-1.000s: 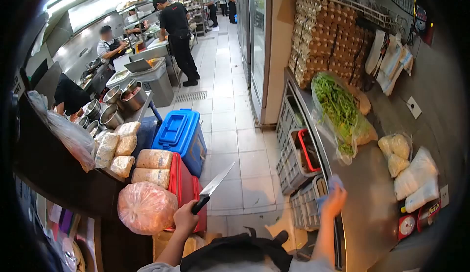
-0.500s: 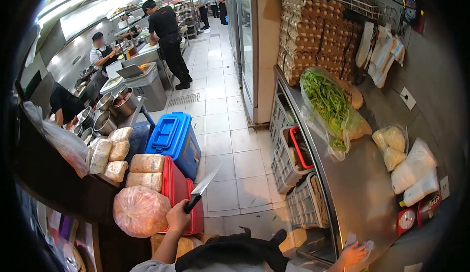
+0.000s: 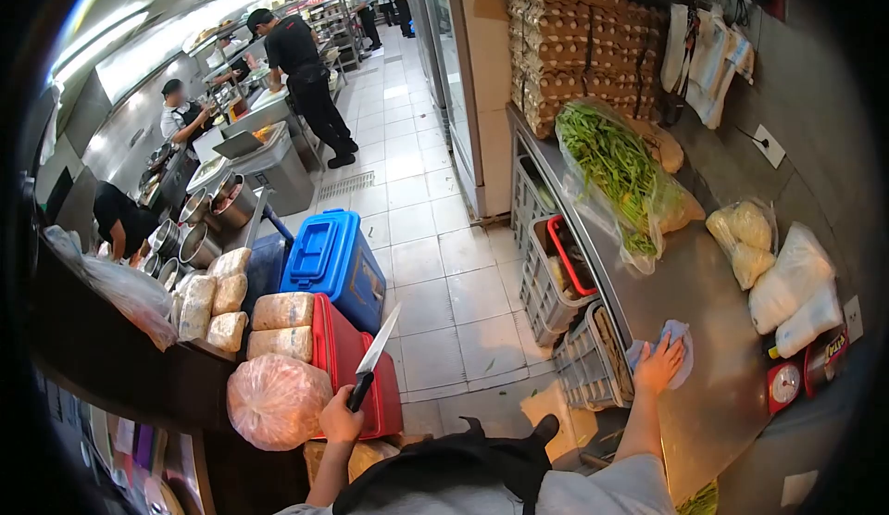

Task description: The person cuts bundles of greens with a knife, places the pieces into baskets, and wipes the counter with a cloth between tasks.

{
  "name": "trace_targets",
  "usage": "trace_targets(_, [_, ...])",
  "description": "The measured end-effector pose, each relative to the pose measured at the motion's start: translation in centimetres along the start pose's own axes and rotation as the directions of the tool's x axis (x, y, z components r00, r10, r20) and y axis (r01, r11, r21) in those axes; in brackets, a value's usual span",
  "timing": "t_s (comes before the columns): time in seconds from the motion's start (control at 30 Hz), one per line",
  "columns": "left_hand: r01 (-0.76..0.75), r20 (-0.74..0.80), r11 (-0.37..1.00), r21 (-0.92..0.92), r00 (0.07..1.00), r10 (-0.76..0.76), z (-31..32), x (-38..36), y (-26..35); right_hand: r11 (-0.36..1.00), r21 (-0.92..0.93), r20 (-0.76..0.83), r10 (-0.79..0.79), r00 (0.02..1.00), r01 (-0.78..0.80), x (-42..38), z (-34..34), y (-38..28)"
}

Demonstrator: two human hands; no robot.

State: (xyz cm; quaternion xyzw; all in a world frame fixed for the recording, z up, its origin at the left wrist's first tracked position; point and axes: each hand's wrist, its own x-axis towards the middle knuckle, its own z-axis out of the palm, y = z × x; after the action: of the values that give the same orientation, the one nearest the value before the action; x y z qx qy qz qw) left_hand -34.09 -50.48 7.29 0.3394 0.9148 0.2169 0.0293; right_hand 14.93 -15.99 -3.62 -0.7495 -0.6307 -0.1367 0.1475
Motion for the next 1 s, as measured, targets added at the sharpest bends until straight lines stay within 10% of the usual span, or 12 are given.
trace_targets(0.33, [-0.094,0.24,0.956,-0.278,0.957,0.164,6.0,2.6,7.8,0.921,0.329,0.04,-0.232,0.972,0.206,-0.9,-0.4,-1.3])
trace_targets(0.5, [-0.08,0.444,0.759,-0.647,0.769,0.46,11.4,2.1,21.1,0.96,0.281,0.082,-0.028,0.996,0.003,-1.3,-3.1,5.5])
trace_targets(0.7, [-0.204,0.521,0.708,-0.676,0.547,0.655,16.9,-3.8,37.1,0.957,0.225,0.149,0.152,0.977,-0.183,0.9,-8.6,10.1])
trace_targets(0.77, [-0.204,0.392,0.572,-0.794,0.548,0.739,19.1,-6.1,40.6,0.834,0.522,0.123,0.136,0.983,-0.181,1.0,-9.9,7.7])
trace_targets(0.83, [-0.364,0.342,0.564,-0.741,0.518,0.784,17.9,-7.9,44.2,0.106,0.879,0.462,0.055,0.885,-0.466,0.8,-10.0,3.5])
trace_targets(1.0, [-0.519,0.055,0.165,-0.838,0.219,0.974,22.0,-8.2,46.8,-0.131,0.824,0.564,0.105,0.819,-0.551,4.8,-10.0,0.5])
